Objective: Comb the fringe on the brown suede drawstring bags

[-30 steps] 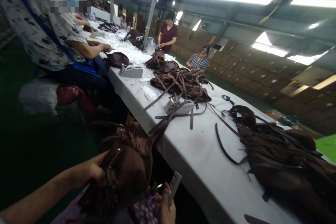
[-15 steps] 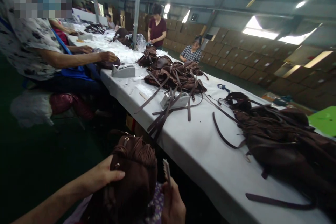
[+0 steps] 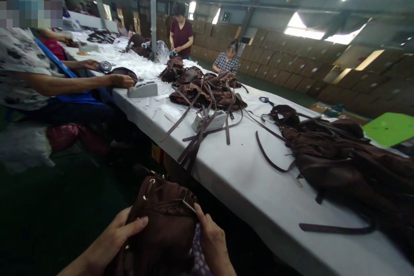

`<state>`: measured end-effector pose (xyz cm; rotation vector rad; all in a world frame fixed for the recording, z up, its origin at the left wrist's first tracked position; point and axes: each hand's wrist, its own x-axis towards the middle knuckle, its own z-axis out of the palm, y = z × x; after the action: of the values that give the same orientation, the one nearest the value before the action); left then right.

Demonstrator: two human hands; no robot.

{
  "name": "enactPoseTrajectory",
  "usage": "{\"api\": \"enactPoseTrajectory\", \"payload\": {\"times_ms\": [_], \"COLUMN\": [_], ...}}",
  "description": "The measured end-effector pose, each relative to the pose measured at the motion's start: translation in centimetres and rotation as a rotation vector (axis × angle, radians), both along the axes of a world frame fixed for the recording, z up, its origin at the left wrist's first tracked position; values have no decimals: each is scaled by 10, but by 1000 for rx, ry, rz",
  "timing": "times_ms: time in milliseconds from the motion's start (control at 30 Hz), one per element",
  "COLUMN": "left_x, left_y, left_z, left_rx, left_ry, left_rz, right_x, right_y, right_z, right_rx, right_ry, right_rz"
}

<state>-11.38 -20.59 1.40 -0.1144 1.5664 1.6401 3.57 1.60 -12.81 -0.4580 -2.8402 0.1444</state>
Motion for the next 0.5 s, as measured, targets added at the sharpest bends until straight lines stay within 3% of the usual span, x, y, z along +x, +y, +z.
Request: {"api": "enactPoseTrajectory", "payload": {"times_ms": [200,267,367,433,500], "left_x": [-2,-4,-5,-5,-5], "left_y": [-5,-8,-8,-5,-1], "left_z": [-16,-16,-6,3,7], "left_rx": [-78,-83,-22,79,129], "left_ry": [-55,-105,-260,-360,-395], "left_rz": [41,54,50,51,74], "right_x": [19,23,22,18,14], "right_y": [29,34,38,39,38], "right_z": [-6,-3,9,20,34], "right_rx": [32,-94,-628,-1107,-1430], "right_ry": [-225,-149,198,439,637], "right_rz": [-256,-316,-409,-535,-681]}}
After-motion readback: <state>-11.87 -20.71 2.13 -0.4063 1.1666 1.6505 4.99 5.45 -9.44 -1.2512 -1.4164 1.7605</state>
